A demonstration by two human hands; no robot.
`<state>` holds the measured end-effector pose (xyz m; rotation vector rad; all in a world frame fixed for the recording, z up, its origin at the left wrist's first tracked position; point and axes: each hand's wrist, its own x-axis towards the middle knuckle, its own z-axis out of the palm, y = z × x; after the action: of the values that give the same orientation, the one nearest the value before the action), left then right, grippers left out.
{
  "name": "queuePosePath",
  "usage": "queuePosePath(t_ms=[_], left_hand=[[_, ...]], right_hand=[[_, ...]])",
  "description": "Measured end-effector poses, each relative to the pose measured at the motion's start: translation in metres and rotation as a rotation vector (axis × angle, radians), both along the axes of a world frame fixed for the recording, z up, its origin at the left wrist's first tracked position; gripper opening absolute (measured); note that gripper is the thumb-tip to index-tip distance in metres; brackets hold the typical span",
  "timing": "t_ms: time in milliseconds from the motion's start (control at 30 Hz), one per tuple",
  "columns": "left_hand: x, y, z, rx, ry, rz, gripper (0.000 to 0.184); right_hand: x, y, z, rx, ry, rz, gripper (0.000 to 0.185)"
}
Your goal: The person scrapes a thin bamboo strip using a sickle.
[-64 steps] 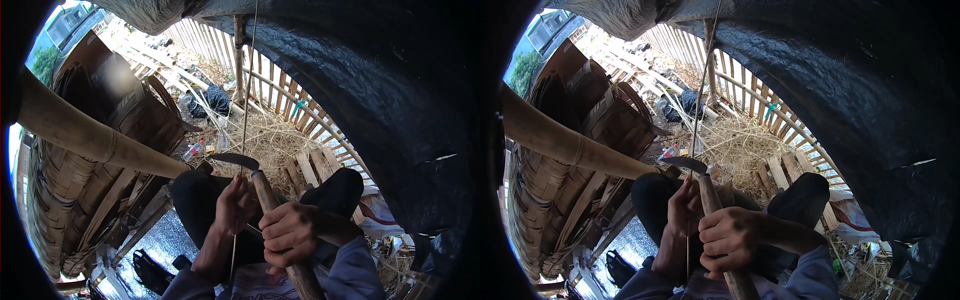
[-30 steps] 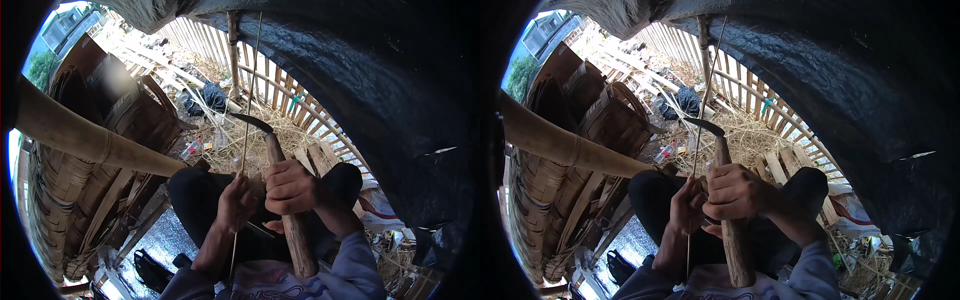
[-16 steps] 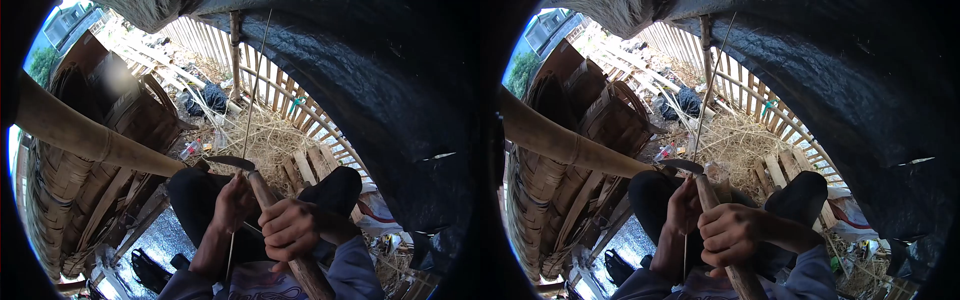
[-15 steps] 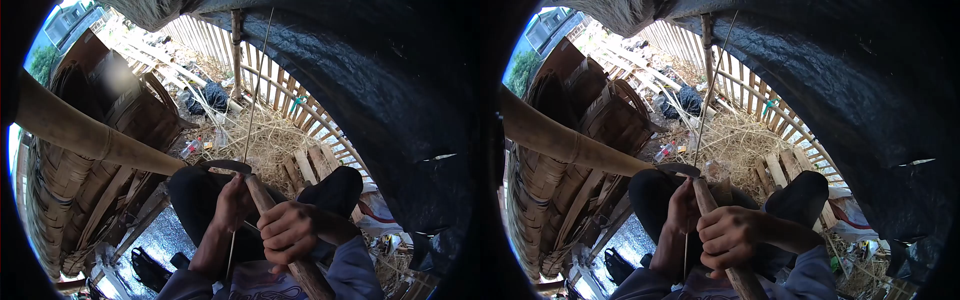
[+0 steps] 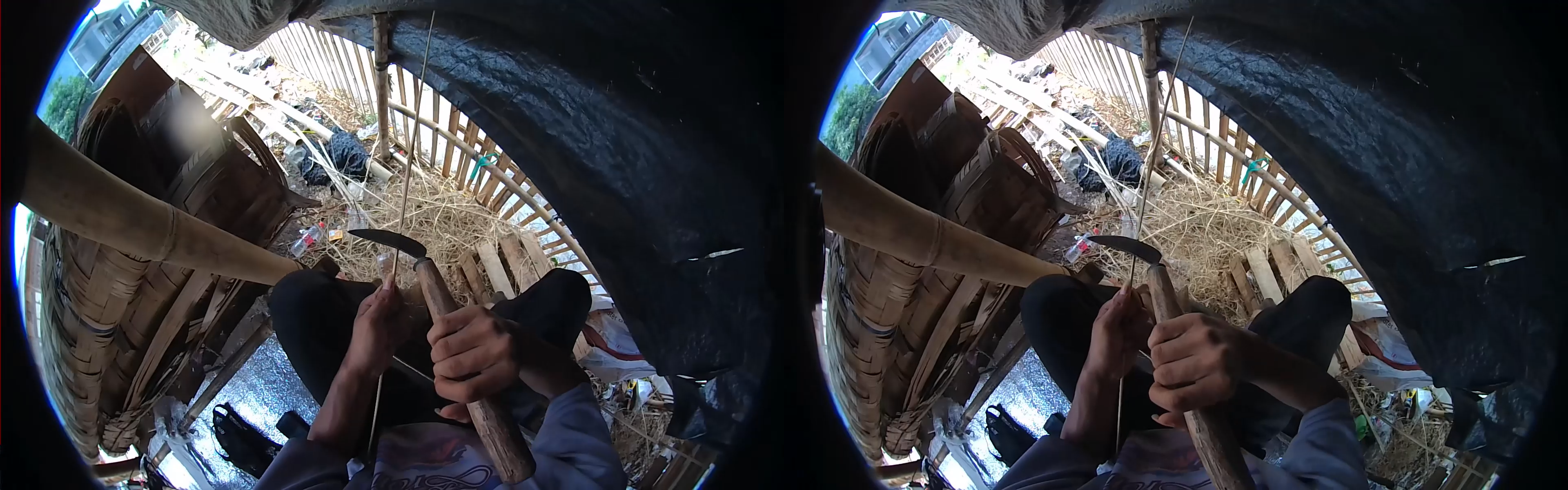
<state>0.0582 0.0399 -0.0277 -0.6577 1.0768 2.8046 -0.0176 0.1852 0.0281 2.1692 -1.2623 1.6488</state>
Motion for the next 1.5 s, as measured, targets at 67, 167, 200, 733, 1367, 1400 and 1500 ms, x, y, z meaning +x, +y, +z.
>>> queuePosePath(t_ms=[67, 167, 200, 733, 1367, 1400, 1500], left_hand=[[0.003, -0.003, 0.004, 0.012, 0.019, -0.054, 0.031], [0.002, -0.002, -0.001, 0.038, -0.010, -0.002, 0.029], [0.004, 0.001, 0.001, 0.039, -0.014, -0.008, 0.029], [0.002, -0.001, 0.000, -0.045, -0.009, 0.093, 0.023], [0.003, 0.009, -0.001, -0.053, -0.066, 0.095, 0.028], [0.006, 0.010, 0.000, -0.058, -0.077, 0.078, 0.028], [0.001, 0.004, 0.001, -0.074, -0.012, 0.011, 0.030]], right_hand=[[0.006, 0.003, 0.003, -0.003, 0.010, 0.006, 0.016], [-0.003, -0.003, -0.008, -0.013, -0.030, 0.003, 0.012], [-0.010, -0.004, -0.010, -0.019, -0.085, -0.008, 0.010], [0.001, -0.016, -0.026, 0.022, 0.154, -0.021, 0.019], [0.005, -0.014, -0.014, -0.065, 0.038, -0.068, 0.013], [-0.005, -0.013, -0.016, -0.049, -0.031, -0.026, 0.015], [0.005, -0.005, 0.000, -0.039, -0.024, 0.001, 0.015]])
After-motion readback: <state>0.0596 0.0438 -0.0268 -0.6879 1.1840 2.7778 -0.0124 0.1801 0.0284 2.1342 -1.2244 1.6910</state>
